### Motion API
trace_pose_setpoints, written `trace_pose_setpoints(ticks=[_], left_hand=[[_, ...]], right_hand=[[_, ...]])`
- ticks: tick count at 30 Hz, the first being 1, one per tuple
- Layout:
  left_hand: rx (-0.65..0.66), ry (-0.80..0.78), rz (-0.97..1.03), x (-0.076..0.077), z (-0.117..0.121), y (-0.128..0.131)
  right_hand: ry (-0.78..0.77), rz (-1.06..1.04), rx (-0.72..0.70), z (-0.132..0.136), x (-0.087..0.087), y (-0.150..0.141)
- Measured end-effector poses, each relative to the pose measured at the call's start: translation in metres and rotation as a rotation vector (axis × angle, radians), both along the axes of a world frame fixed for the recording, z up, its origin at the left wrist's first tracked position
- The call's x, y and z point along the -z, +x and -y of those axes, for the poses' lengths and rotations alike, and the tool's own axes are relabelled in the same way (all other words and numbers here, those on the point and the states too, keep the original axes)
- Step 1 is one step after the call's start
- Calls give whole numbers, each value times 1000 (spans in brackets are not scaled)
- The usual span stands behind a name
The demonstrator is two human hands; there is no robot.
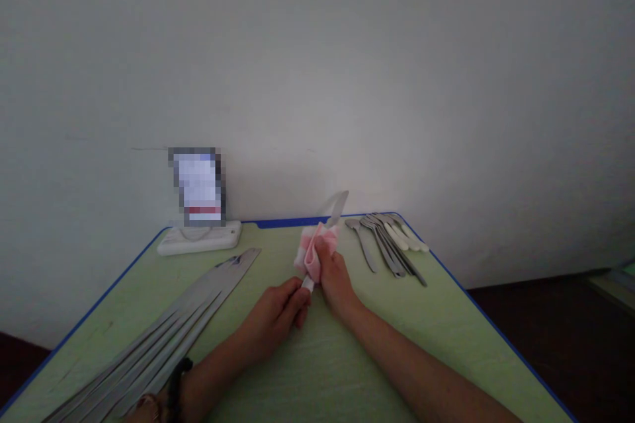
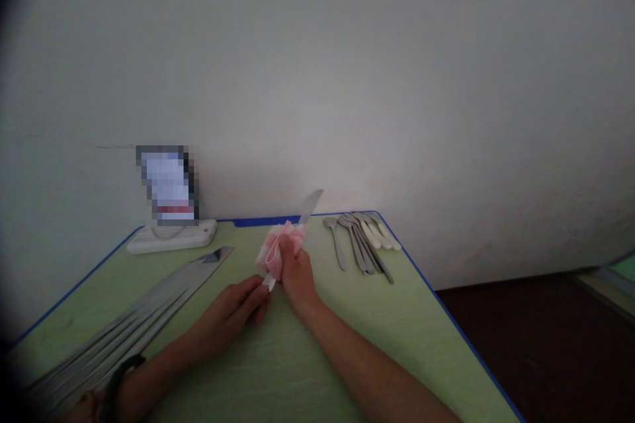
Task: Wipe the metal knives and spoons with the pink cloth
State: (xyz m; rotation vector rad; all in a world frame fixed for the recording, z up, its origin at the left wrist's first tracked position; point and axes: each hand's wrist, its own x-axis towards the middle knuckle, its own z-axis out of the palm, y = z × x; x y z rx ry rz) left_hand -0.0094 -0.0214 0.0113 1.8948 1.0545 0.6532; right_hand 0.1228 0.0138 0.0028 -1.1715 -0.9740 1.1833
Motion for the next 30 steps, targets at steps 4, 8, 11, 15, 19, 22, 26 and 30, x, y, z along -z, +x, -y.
trace_pose_setpoints(ticks=[4,8,11,15,19,22,26,30], left_hand=[[-68,-27,5,5,-3,-1],[-83,-35,19,6,-3,-1],[-77,-52,26,5,-1,-1],[-71,-60,34,5,-1,0],[-67,-61,22,6,-1,-1],[-63,-70,21,4,-2,0],[-60,-83,23,2,-1,1],[-52,-93,26,3,-2,1]], right_hand=[[115,138,-23,12,-1,-10],[147,159,-15,12,-1,-11],[138,161,-14,10,-1,-10],[116,154,-26,10,-3,-8],[109,158,-39,9,0,-8],[103,155,-37,7,3,-8],[91,144,-35,7,2,-8],[80,142,-42,8,-3,-7]])
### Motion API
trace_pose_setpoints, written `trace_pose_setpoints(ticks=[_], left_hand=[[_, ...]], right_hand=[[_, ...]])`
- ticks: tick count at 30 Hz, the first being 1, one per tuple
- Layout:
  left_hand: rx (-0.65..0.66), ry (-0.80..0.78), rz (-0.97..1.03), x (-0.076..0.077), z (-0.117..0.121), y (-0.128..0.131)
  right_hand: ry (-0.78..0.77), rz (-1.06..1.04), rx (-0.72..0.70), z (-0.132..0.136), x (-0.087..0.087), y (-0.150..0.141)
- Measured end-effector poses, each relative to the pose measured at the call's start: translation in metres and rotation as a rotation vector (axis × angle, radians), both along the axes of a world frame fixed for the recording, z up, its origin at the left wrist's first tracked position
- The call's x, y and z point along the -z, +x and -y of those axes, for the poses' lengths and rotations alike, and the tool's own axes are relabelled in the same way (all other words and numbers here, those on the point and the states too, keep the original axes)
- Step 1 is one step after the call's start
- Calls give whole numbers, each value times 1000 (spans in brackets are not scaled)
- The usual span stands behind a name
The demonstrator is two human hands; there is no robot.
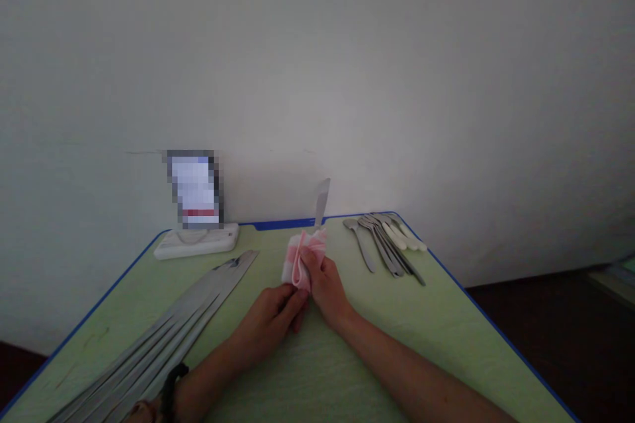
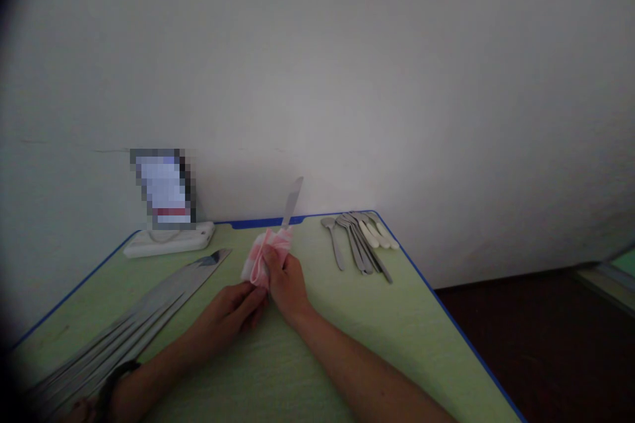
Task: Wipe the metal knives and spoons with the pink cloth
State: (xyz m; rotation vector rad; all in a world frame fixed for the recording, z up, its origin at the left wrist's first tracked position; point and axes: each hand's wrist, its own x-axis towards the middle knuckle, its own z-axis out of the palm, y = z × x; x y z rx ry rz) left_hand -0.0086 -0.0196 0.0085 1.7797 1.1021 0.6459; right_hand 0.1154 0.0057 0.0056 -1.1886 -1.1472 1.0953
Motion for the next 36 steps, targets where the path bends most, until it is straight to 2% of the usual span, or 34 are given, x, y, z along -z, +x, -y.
trace_pose_setpoints(ticks=[17,30,36], left_hand=[[12,-5,-11,2,0,1],[7,-8,-21,-4,2,-1],[114,-25,-18,-5,3,-4]], right_hand=[[9,39,-23,-2,4,2],[-8,-3,-38,-1,1,1],[-51,-90,-14,-2,0,1]])
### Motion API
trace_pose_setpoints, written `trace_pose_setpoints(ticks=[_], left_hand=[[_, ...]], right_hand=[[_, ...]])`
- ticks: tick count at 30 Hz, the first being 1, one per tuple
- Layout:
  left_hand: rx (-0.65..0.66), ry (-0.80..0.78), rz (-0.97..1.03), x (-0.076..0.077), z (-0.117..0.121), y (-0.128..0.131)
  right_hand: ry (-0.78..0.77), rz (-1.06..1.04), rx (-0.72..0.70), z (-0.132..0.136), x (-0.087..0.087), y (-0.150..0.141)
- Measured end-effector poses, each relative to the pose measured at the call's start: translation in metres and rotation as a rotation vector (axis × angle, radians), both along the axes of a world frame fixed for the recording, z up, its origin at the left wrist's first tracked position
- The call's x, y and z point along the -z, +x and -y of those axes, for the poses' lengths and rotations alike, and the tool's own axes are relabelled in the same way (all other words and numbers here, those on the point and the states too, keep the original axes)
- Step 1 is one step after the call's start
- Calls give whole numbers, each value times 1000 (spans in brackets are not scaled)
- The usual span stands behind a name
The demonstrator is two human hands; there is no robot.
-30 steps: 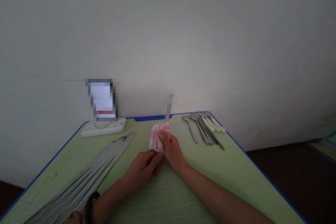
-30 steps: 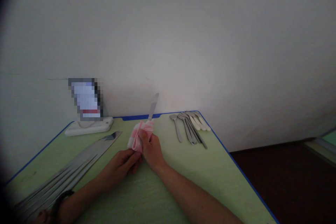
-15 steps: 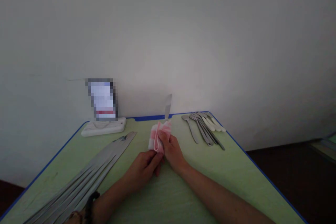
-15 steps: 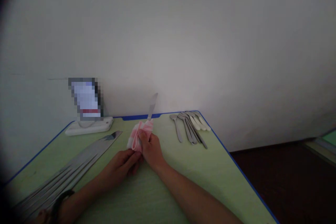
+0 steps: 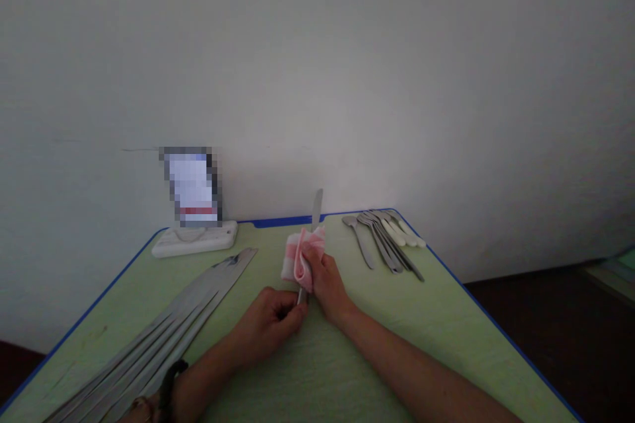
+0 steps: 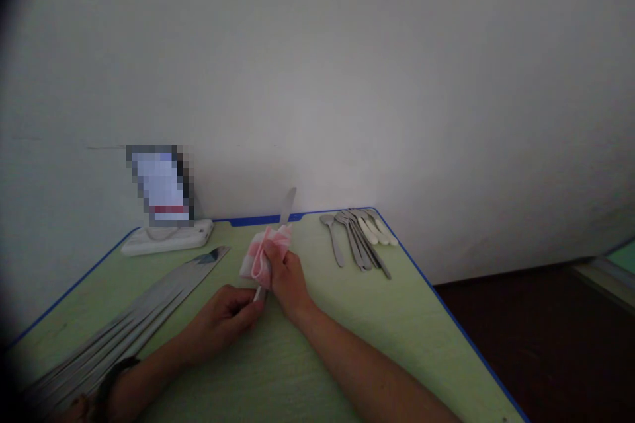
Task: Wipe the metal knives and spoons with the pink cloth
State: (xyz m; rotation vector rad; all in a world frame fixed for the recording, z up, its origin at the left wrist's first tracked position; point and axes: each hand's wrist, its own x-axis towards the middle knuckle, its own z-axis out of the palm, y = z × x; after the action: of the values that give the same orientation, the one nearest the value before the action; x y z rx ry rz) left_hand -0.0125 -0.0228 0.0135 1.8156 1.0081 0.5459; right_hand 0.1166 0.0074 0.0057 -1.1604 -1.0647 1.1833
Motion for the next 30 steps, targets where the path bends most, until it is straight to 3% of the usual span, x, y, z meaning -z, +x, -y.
trace_pose_setpoints(ticks=[5,8,13,19,22,25,28,30], left_hand=[[50,-66,63,-1,1,0],[-12,-92,116,1,0,2],[-89,-21,-2,3,-1,3],[174,143,-148,-6,7,1],[212,188,-138,-7,9,0],[142,157,-97,-3,6,0],[38,60,-41,3,2,1],[-14,15,-9,5,-1,1]], right_hand=[[-13,-12,-6,1,-2,1],[17,28,-56,3,-1,-1],[36,7,-26,-4,5,3],[-15,-395,221,-34,3,35],[-25,-523,279,-40,0,44],[-7,-353,226,-34,0,40],[83,22,31,-20,1,27],[139,162,-98,-12,1,19]])
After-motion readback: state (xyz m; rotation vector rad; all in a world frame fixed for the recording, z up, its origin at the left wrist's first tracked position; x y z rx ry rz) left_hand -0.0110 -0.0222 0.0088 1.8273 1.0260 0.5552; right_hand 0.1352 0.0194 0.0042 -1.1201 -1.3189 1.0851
